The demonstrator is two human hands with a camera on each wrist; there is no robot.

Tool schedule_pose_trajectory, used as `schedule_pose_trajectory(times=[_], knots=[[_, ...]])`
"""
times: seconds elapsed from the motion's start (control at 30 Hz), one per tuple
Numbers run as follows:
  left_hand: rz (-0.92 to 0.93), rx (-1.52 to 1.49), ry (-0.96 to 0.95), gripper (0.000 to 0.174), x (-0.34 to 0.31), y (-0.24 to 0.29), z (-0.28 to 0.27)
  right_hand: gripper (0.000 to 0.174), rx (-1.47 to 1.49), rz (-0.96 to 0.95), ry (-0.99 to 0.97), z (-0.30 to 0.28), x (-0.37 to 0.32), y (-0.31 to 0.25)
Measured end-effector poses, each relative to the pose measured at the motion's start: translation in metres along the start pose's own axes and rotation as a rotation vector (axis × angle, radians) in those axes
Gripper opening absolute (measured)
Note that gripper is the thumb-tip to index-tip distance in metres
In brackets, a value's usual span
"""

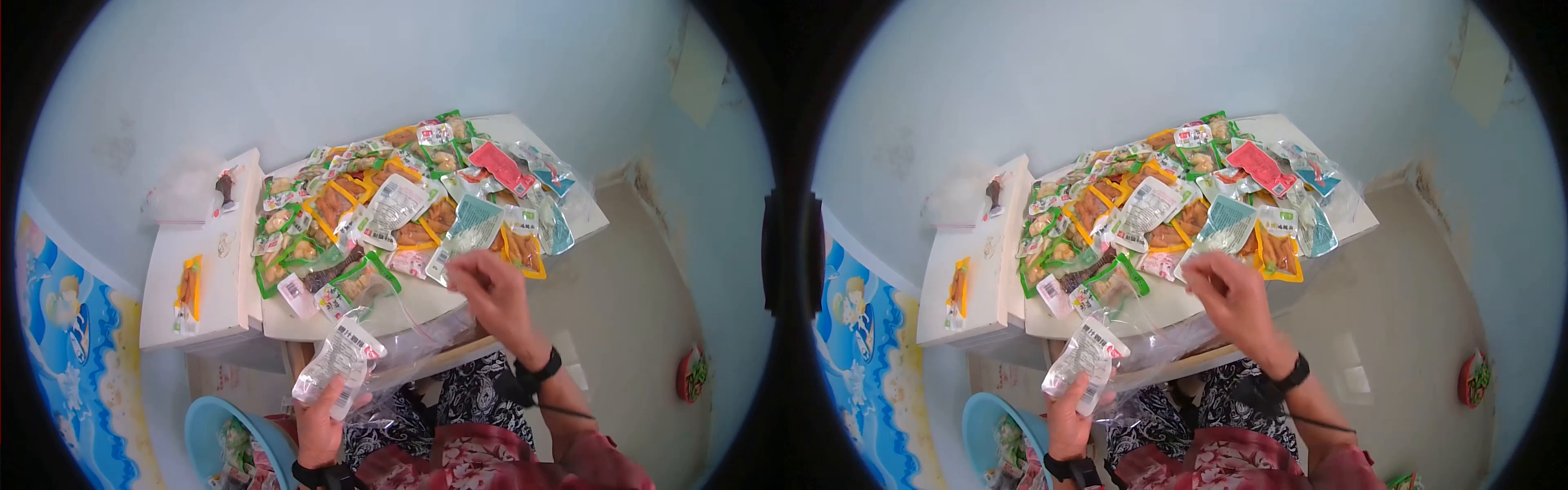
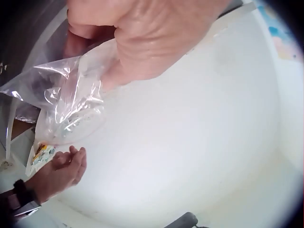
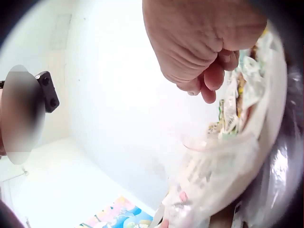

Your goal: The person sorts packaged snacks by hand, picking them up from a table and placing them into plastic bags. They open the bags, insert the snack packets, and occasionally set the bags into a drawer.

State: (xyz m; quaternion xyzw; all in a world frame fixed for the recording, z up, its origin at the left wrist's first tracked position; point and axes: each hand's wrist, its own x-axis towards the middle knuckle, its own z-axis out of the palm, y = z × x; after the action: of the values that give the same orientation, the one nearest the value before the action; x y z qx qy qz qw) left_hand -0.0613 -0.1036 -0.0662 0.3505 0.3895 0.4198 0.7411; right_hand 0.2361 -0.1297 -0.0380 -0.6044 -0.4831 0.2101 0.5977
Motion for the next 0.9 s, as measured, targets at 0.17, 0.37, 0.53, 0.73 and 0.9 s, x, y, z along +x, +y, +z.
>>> schedule_pose_trajectory(times=[0.17, 0.37, 0.53, 0.73, 0.9], knots=[[0.121, 0.022, 0.077, 0.047, 0.004, 0.008, 0.010, 0.023, -0.467, -0.267, -0.075, 0.012, 0.102, 0.019], [-0.005, 0.133, -0.048, 0.049, 0.010, 0.020, -0.005, 0.070, -0.845, -0.274, -0.204, 0.031, 0.159, 0.039], [-0.075, 0.141, -0.150, 0.044, 0.046, 0.025, 0.004, 0.095, -0.934, -0.268, -0.296, 0.040, 0.174, 0.037], [0.010, 0.190, -0.179, 0.040, 0.091, 0.030, 0.014, 0.094, -0.849, -0.147, -0.291, 0.035, 0.189, 0.049], [0.028, 0.223, -0.203, 0.038, 0.123, 0.036, 0.010, 0.053, -0.662, 0.040, -0.351, 0.029, 0.195, 0.061]])
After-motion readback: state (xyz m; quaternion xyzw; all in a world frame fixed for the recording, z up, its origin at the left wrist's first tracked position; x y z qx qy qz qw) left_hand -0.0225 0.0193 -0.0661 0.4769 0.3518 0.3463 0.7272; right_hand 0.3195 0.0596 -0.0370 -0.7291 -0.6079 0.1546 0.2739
